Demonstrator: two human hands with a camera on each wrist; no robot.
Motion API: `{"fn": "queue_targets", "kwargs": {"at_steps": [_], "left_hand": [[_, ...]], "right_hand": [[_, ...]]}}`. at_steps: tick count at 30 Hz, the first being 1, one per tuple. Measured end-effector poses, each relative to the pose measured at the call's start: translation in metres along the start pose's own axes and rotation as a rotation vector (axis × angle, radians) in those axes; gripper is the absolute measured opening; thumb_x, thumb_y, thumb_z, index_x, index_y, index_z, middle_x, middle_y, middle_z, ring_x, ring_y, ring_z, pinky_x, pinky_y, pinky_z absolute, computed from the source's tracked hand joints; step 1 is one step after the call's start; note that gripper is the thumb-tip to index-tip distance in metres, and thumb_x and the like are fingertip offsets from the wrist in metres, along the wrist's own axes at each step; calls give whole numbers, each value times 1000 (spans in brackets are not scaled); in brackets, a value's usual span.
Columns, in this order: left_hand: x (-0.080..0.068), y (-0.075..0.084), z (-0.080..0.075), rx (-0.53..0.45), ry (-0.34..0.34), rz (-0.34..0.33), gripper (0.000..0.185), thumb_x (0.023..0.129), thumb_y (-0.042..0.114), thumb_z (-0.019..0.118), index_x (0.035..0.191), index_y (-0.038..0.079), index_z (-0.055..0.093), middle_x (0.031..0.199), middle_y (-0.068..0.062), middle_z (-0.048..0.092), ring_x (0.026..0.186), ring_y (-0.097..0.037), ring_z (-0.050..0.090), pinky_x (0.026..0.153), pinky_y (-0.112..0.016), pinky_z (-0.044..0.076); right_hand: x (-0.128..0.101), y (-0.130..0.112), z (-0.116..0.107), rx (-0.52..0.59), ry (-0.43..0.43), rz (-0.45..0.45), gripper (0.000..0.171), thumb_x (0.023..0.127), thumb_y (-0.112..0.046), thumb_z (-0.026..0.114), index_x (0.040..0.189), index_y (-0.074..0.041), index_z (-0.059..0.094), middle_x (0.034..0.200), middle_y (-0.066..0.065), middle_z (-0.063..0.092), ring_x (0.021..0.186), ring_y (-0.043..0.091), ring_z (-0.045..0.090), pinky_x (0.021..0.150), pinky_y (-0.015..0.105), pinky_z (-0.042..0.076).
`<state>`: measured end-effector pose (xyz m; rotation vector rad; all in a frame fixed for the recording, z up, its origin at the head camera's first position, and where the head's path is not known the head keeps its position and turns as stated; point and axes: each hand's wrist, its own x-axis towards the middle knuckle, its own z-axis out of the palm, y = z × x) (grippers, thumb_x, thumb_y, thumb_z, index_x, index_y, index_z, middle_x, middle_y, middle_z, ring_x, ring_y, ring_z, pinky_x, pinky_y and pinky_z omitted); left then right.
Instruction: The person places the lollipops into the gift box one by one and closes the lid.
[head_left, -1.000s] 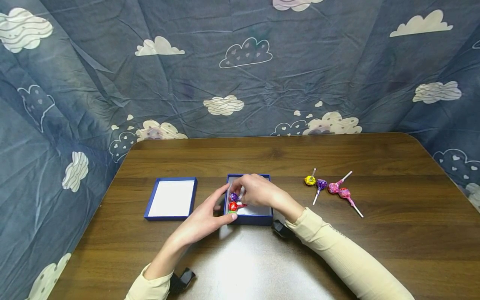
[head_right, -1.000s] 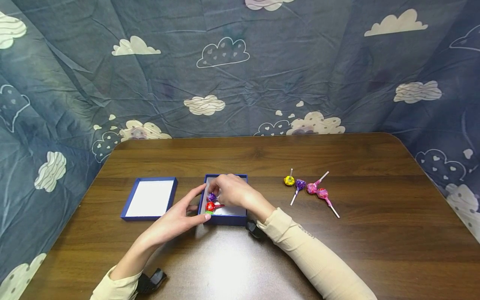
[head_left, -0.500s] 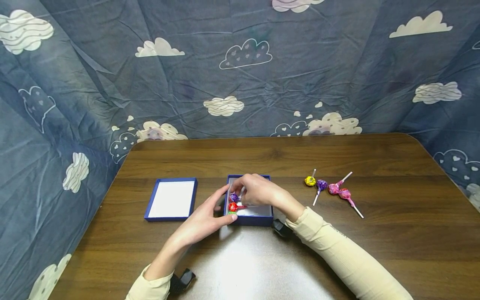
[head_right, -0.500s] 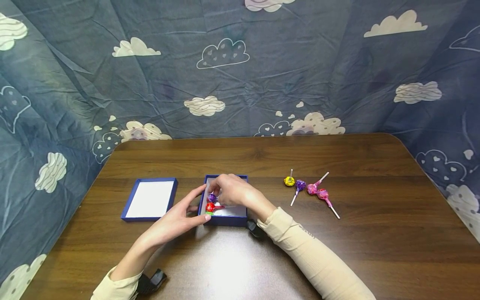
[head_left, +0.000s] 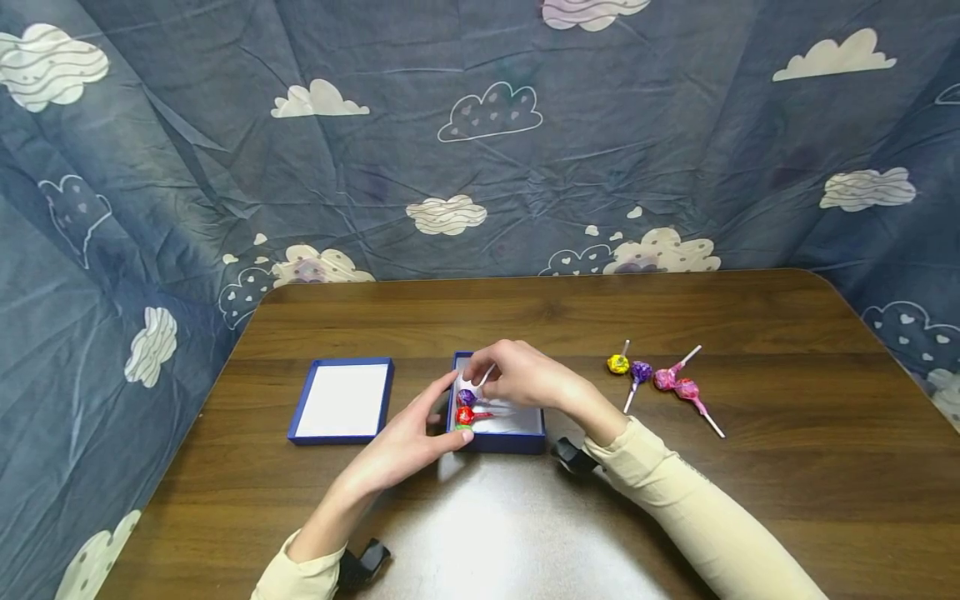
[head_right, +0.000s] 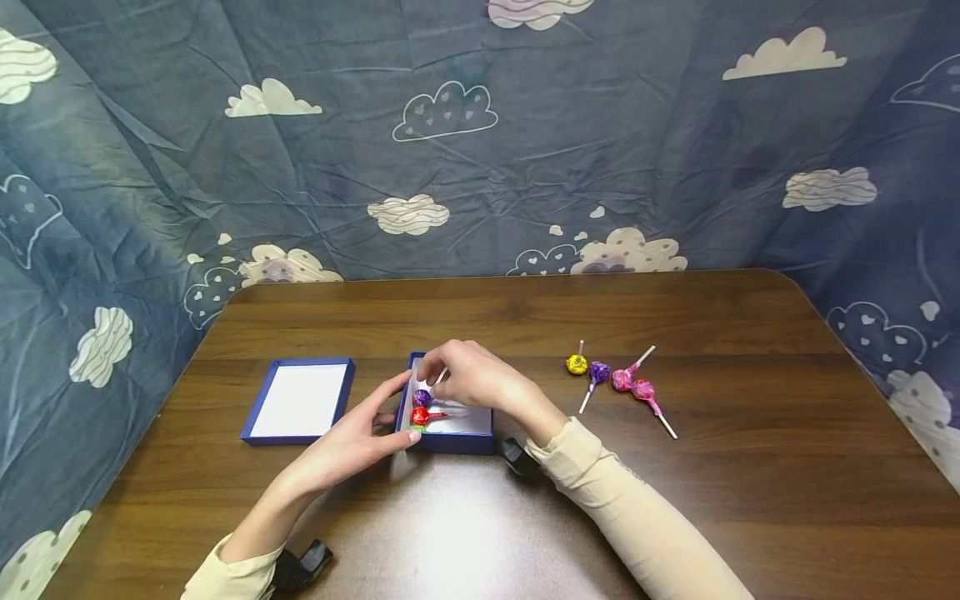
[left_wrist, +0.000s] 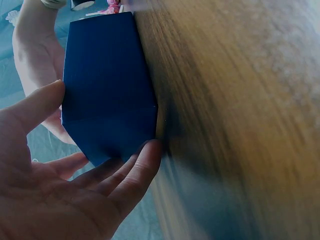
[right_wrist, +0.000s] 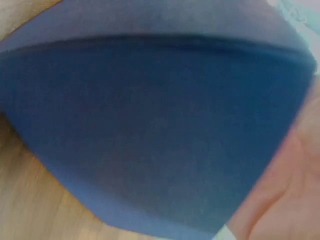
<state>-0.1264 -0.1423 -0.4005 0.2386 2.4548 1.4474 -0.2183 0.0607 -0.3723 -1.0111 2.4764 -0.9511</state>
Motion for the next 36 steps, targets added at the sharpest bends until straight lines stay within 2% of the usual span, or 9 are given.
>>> {"fn": "queue_targets", "kwargs": {"at_steps": [5, 11, 16, 22, 29, 36], "left_hand": [[0, 0, 1, -8, 9, 4, 79, 88, 35, 74, 154, 27, 32, 157, -3, 30, 124, -33, 52, 97, -54, 43], [0, 0, 1, 3, 12, -11, 79, 88, 35, 74, 154, 28, 31, 157, -5, 29, 124, -32, 52, 97, -55, 42], [1, 0, 1, 34, 9, -34, 81, 88, 38, 74, 155, 30, 30, 158, -6, 27, 125, -33, 51, 100, -55, 39], [1, 2, 1, 29, 11, -31, 81, 88, 37, 74, 155, 29, 30, 158, -6, 27, 125, -35, 50, 101, -56, 39], [-1, 3, 1, 19, 17, -25, 79, 88, 36, 74, 154, 29, 32, 158, -6, 27, 125, -35, 50, 100, -56, 39], [-2, 4, 1, 10, 15, -20, 79, 88, 35, 75, 154, 30, 32, 158, -5, 27, 125, -35, 50, 100, -56, 39]], "right_hand": [[-11, 0, -6, 25, 55, -28, 12, 84, -5, 73, 96, -8, 73, 85, -5, 70, 79, 10, 65, 72, 28, 51], [-30, -3, -15, 42, 135, -54, 12, 86, -11, 74, 98, -12, 73, 85, -10, 68, 79, 8, 62, 71, 30, 50], [-49, 1, -26, 54, 217, -68, 13, 89, -11, 72, 102, -13, 73, 89, -8, 69, 82, 9, 63, 75, 34, 53], [-71, 14, -43, 77, 289, -31, 13, 88, -8, 73, 100, -14, 73, 89, -5, 69, 83, 13, 64, 76, 34, 54], [-95, 34, -61, 28, 299, -1, 12, 91, -11, 71, 102, -17, 74, 94, -6, 71, 87, 13, 65, 76, 28, 53], [-109, 60, -74, -52, 251, 28, 21, 91, 0, 66, 102, -17, 74, 96, -7, 71, 88, 14, 65, 77, 31, 53]]}}
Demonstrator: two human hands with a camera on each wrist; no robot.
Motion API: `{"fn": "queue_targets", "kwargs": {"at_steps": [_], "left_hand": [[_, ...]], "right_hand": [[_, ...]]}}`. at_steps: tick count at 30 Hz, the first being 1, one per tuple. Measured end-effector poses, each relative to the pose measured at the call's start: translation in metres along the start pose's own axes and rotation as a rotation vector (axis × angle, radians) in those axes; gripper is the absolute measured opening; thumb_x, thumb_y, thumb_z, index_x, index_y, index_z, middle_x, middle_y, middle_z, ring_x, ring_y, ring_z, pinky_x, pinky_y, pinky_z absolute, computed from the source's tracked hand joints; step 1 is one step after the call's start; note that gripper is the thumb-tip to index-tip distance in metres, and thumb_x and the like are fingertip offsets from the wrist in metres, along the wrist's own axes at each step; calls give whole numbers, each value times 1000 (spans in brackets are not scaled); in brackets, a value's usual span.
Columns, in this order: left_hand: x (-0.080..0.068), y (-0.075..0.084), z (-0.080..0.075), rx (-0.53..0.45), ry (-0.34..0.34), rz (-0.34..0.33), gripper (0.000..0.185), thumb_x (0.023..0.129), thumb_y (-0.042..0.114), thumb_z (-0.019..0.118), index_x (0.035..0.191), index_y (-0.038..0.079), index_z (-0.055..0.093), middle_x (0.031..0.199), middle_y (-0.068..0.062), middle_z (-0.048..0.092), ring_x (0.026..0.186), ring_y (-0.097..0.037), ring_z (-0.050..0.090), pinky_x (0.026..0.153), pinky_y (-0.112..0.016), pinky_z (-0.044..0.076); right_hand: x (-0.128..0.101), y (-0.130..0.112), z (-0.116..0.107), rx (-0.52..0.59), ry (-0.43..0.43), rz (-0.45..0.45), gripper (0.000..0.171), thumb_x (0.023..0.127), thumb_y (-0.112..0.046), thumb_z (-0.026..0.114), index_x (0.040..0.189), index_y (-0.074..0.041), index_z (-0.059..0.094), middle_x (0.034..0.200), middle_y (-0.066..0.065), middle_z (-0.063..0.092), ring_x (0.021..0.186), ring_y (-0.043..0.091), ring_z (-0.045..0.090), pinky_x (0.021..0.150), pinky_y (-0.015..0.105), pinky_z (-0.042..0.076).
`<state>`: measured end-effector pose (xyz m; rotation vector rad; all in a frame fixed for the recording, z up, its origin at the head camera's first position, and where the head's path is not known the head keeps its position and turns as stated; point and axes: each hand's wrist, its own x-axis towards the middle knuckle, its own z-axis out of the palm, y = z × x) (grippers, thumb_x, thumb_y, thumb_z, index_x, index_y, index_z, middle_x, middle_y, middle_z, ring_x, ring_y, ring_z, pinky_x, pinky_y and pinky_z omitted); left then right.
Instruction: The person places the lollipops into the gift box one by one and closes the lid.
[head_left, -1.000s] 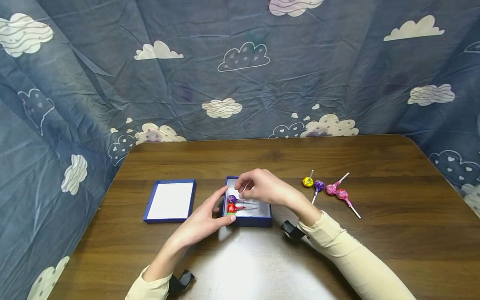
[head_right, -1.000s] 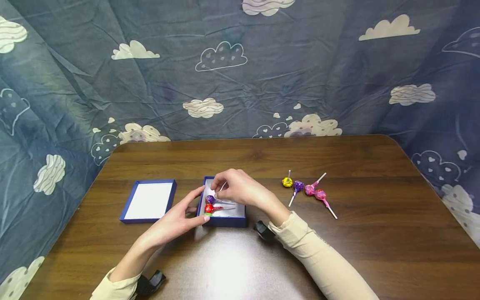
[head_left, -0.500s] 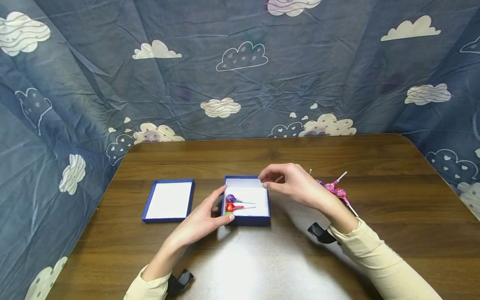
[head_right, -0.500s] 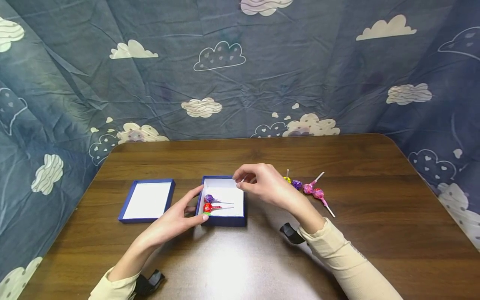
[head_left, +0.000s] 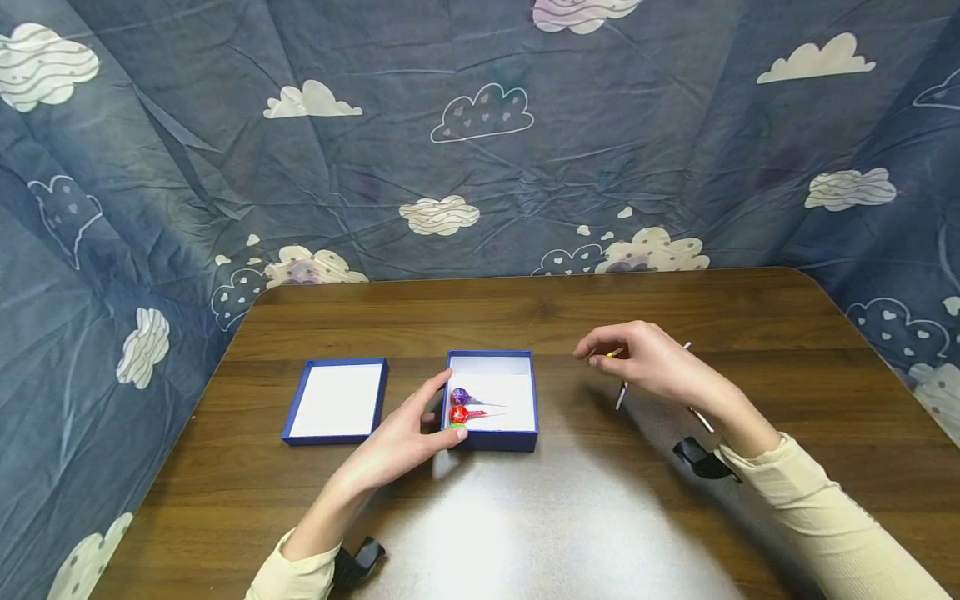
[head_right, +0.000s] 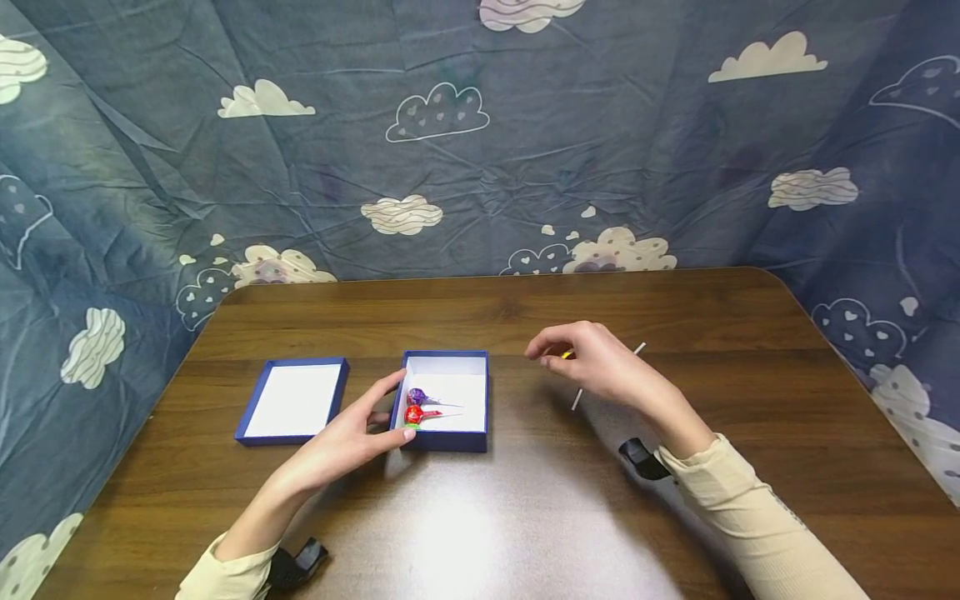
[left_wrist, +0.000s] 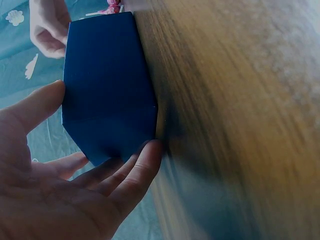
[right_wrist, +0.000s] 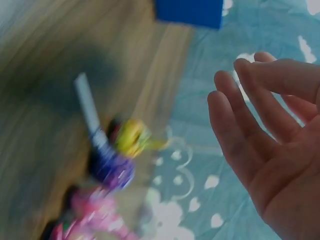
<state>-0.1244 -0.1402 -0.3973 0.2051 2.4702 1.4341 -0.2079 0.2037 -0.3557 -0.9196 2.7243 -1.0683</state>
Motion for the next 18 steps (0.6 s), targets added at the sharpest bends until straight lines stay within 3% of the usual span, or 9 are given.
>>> {"fn": "queue_targets", "kwargs": {"at_steps": [8, 14, 18], "left_hand": [[2, -1, -1, 3, -3, -6, 80, 88, 37, 75, 155, 30, 31, 158, -5, 26, 126, -36, 49, 100, -57, 40], [1, -1, -1, -2, 0, -2, 79, 87, 37, 75, 154, 31, 32, 158, -4, 26, 125, -35, 50, 99, -57, 40], [1, -2, -1, -5, 0, -6, 79, 87, 37, 75, 154, 32, 32, 158, -5, 27, 125, -35, 49, 99, -57, 40]], "right_hand": [[-5, 25, -12, 9, -28, 101, 24, 91, 4, 63, 104, -13, 73, 92, 7, 71, 65, 21, 62, 51, 27, 46], [-1, 41, -18, -81, -13, 64, 26, 88, 6, 65, 106, -11, 74, 95, 4, 73, 82, 18, 66, 70, 29, 50], [2, 51, -19, -98, -13, 76, 26, 87, 5, 64, 107, -10, 74, 96, 5, 73, 80, 17, 66, 68, 29, 49]]}}
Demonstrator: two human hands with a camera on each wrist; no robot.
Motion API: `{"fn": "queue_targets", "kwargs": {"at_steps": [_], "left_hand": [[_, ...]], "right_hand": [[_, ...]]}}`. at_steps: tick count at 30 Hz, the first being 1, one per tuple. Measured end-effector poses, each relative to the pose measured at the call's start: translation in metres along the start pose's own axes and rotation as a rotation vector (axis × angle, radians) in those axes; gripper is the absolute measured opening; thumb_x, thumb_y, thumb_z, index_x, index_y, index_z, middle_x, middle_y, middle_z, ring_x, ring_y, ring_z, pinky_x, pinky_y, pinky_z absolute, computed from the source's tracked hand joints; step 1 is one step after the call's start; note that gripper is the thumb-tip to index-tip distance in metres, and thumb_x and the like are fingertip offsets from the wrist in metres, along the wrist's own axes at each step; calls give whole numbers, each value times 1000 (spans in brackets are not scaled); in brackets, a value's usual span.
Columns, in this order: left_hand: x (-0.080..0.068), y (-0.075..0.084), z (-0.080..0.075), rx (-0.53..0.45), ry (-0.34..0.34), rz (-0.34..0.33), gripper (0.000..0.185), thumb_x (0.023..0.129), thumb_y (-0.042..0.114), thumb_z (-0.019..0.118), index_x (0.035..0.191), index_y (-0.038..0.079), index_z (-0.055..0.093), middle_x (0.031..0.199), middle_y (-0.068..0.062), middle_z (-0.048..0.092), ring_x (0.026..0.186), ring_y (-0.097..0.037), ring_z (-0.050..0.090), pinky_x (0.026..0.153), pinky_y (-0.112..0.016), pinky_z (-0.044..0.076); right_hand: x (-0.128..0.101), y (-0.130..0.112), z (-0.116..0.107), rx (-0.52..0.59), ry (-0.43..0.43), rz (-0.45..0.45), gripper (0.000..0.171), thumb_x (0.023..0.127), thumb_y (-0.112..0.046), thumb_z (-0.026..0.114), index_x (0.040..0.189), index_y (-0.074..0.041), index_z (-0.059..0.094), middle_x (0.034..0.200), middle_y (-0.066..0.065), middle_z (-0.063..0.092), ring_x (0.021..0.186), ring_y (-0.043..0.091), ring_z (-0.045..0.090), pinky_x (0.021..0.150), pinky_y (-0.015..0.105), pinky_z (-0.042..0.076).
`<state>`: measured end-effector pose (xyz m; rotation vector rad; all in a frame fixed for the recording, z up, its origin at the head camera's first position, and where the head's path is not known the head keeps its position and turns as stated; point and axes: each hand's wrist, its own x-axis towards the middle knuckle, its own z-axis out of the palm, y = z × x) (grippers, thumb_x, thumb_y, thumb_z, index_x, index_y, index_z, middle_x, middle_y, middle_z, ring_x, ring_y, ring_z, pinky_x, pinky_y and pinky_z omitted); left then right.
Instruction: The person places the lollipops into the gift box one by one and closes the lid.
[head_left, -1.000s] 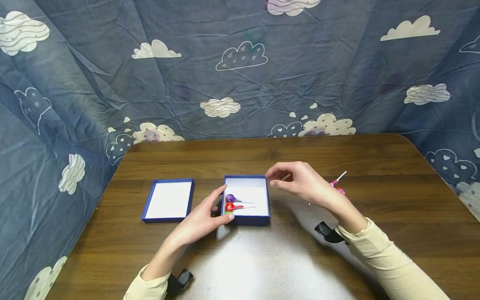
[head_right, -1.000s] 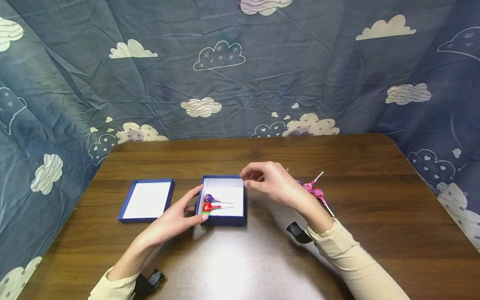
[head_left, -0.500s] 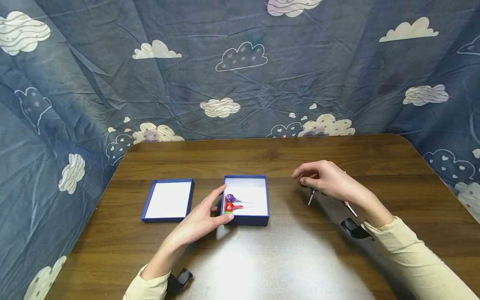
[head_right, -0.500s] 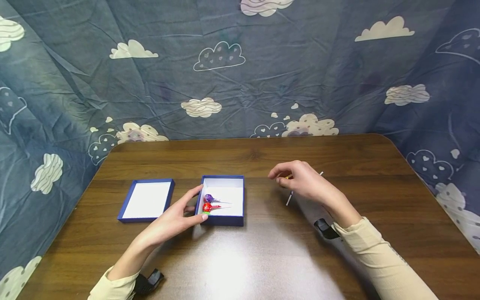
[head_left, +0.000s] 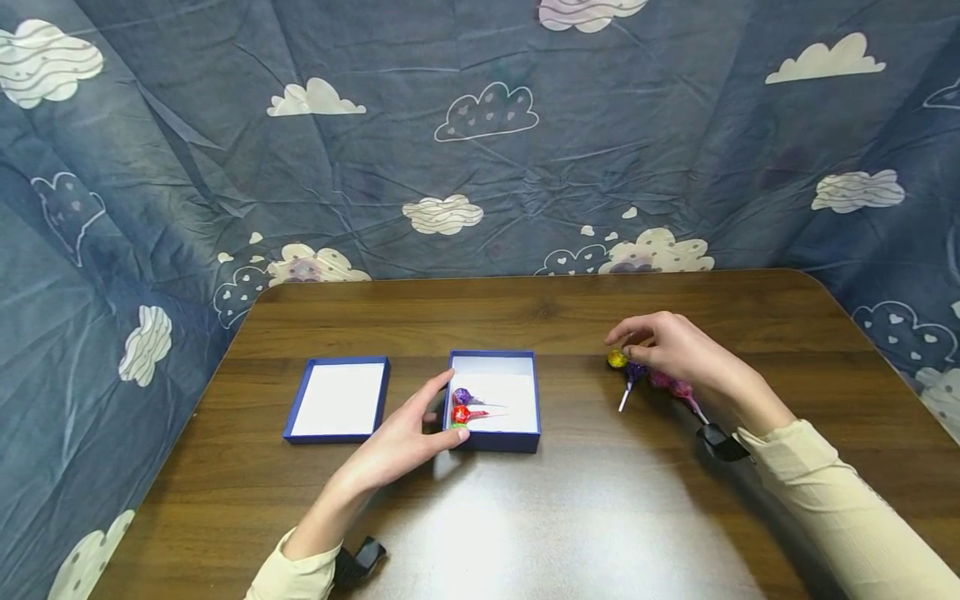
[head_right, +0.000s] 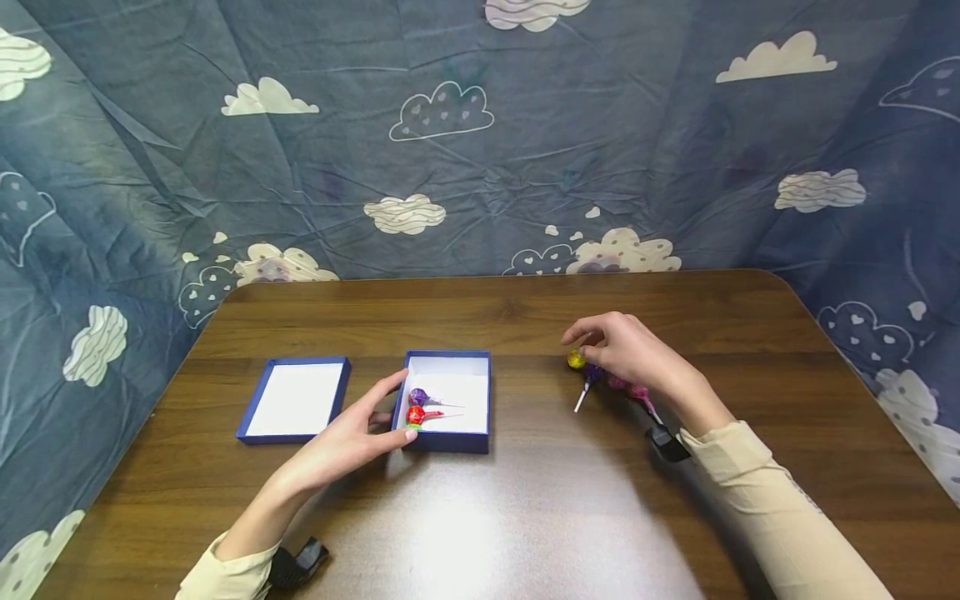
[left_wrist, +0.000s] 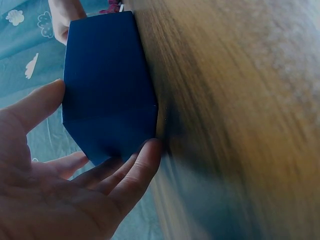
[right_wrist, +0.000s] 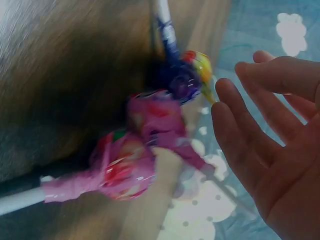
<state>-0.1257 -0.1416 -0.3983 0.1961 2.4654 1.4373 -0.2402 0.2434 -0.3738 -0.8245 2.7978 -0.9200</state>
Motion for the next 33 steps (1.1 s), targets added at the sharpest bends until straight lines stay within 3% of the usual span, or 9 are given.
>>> {"fn": "queue_targets", "kwargs": {"at_steps": [8, 15, 23, 33], "left_hand": [[0, 0, 0, 21, 3, -1, 79, 88, 36, 74, 154, 33, 31, 157, -7, 29, 125, -36, 49, 98, -57, 40], [1, -1, 0, 22, 2, -3, 79, 88, 37, 74, 154, 32, 31, 157, -7, 29, 125, -35, 50, 99, -57, 40], [1, -1, 1, 28, -5, -3, 80, 87, 39, 74, 154, 32, 30, 158, -7, 27, 126, -35, 50, 100, -56, 40], [1, -1, 0, 30, -5, -1, 80, 88, 39, 74, 154, 32, 30, 158, -7, 27, 126, -35, 50, 99, -57, 40]], "right_hand": [[6, 13, 3, 31, -76, 121, 27, 87, 4, 62, 109, -8, 72, 86, 7, 71, 50, 20, 59, 45, 30, 45], [16, 26, 8, 34, -140, 19, 26, 85, 4, 69, 107, -8, 74, 93, 4, 72, 81, 17, 63, 74, 31, 47], [23, 31, 16, 169, -222, 16, 27, 84, -2, 74, 111, -2, 71, 87, 4, 71, 79, 18, 64, 69, 24, 50], [27, 27, 25, 114, -176, 59, 20, 85, -16, 77, 104, -11, 73, 84, -1, 71, 75, 12, 64, 65, 26, 48]]}}
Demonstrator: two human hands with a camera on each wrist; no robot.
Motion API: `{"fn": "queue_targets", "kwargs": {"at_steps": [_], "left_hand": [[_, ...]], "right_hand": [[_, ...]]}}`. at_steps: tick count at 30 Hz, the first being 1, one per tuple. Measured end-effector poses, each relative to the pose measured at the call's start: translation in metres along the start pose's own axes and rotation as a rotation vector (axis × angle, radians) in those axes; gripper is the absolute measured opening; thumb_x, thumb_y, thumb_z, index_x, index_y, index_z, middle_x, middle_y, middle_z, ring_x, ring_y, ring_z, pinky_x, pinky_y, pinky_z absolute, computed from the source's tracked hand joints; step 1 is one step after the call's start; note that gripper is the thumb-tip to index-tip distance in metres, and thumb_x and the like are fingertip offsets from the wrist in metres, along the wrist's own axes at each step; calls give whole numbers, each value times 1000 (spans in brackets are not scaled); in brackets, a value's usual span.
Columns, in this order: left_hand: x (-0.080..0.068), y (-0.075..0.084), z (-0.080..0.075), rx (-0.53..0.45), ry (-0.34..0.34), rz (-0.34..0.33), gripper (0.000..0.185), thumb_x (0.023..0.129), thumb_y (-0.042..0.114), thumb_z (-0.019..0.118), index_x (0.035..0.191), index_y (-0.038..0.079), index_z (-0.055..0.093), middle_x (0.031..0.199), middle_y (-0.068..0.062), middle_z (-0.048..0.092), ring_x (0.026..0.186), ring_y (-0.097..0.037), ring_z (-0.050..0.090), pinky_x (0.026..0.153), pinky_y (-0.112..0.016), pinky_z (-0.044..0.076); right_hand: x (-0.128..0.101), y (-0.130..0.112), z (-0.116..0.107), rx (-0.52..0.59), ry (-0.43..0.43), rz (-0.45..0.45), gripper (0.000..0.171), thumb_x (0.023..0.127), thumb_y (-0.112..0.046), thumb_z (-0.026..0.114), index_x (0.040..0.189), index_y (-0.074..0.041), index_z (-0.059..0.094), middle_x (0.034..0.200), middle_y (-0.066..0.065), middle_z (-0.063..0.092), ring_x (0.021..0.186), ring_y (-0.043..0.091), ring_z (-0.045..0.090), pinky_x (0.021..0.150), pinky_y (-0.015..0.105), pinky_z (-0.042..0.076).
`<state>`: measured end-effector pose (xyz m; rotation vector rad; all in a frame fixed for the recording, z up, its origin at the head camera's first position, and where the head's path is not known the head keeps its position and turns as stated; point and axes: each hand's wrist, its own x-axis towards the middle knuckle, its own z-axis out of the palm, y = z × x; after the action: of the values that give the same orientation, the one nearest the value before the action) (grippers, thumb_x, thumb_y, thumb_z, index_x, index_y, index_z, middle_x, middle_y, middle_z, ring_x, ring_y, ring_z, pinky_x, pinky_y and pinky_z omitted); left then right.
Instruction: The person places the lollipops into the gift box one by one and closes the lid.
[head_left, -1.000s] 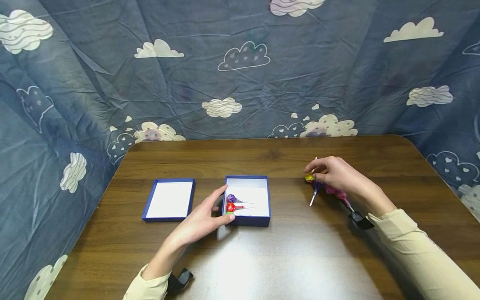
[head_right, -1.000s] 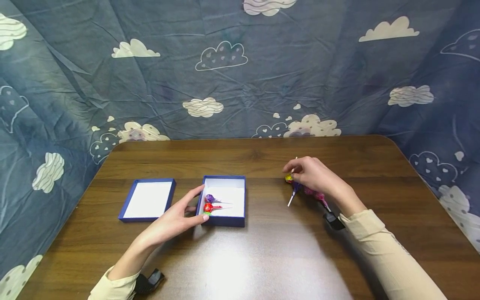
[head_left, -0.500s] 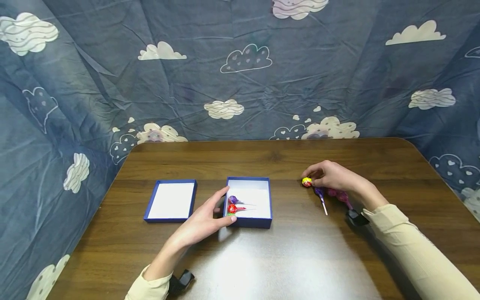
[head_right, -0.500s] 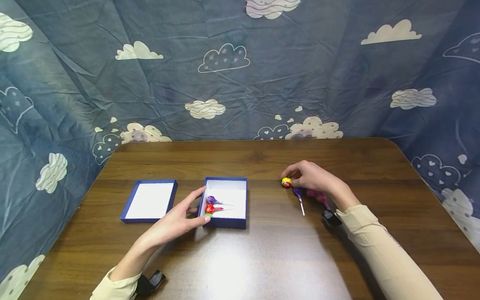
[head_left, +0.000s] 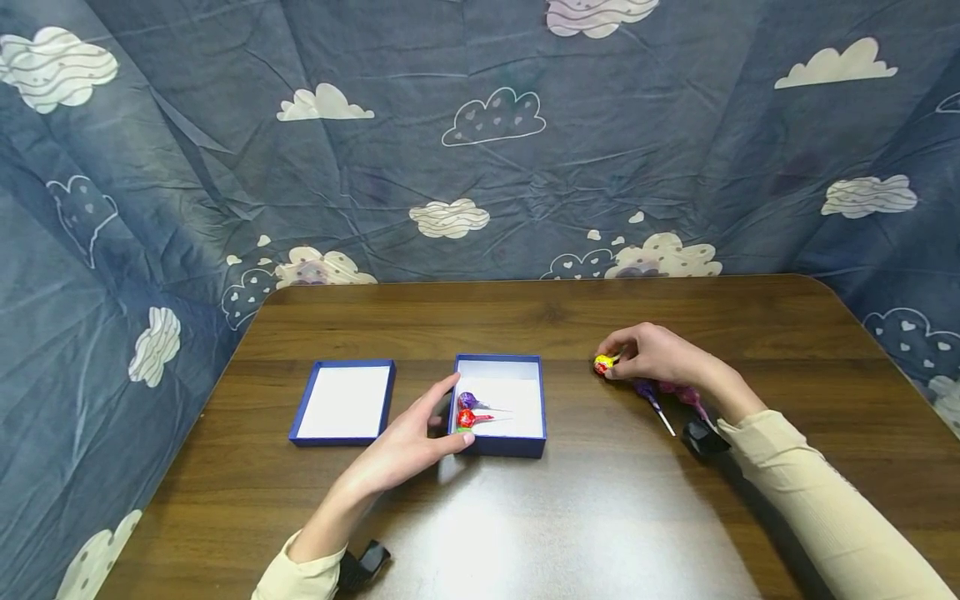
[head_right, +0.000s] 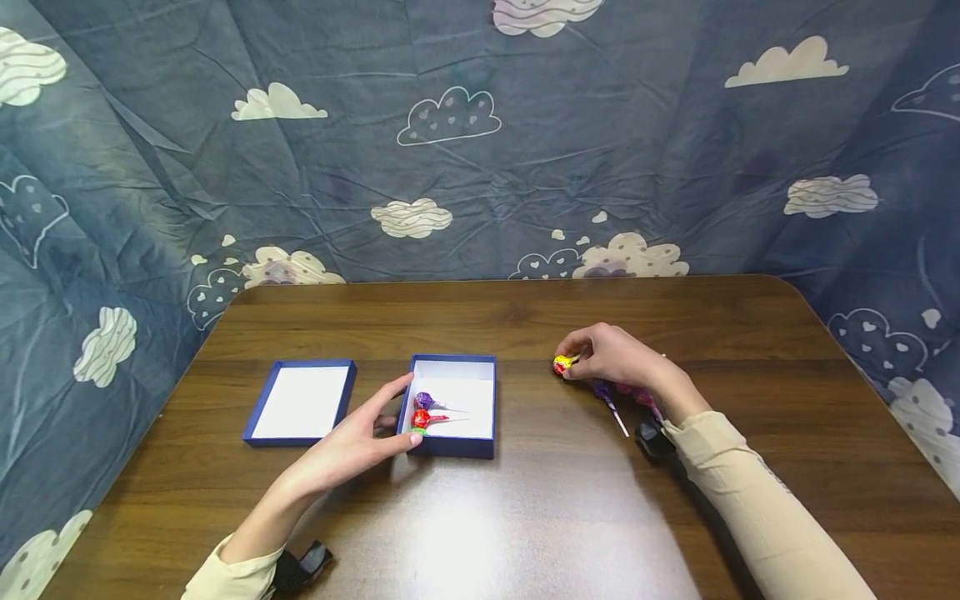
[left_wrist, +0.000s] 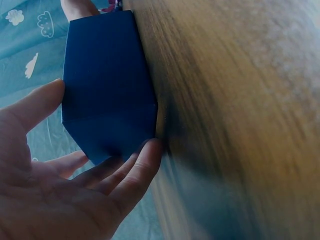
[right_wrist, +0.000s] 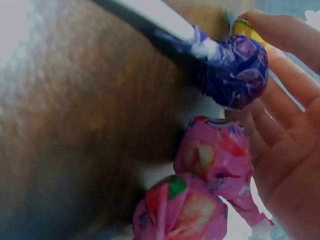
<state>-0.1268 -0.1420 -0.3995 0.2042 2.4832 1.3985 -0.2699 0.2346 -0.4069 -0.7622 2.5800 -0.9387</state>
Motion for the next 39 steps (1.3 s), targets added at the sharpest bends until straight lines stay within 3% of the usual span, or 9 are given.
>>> {"fn": "queue_targets", "kwargs": {"at_steps": [10, 20, 30, 39], "left_hand": [[0, -1, 1, 10, 1, -2, 81, 87, 41, 74, 154, 33, 30, 157, -6, 28, 126, -35, 49, 99, -57, 40], [1, -1, 1, 12, 8, 1, 80, 87, 39, 74, 154, 32, 30, 157, -8, 29, 125, -35, 50, 98, -56, 41], [2, -2, 2, 4, 18, 0, 78, 88, 37, 73, 154, 30, 32, 157, -10, 29, 124, -37, 51, 97, -57, 42], [2, 0, 4, -6, 24, 6, 78, 89, 34, 73, 154, 28, 32, 156, -10, 30, 123, -37, 51, 97, -55, 43]], "right_hand": [[-4, -8, 8, -74, 159, -3, 19, 79, -24, 83, 96, -20, 74, 71, -5, 62, 65, 11, 53, 59, 28, 40], [-16, -16, 17, -21, 280, -2, 19, 83, -38, 79, 97, -26, 73, 83, -6, 67, 76, 15, 62, 67, 29, 46], [-18, -38, 28, 224, 278, -165, 19, 89, -21, 75, 106, -15, 69, 93, -1, 70, 84, 19, 65, 74, 26, 51], [-13, -61, 38, 405, 242, -226, 23, 90, -10, 72, 113, -7, 68, 103, 7, 71, 92, 24, 66, 75, 26, 53]]}}
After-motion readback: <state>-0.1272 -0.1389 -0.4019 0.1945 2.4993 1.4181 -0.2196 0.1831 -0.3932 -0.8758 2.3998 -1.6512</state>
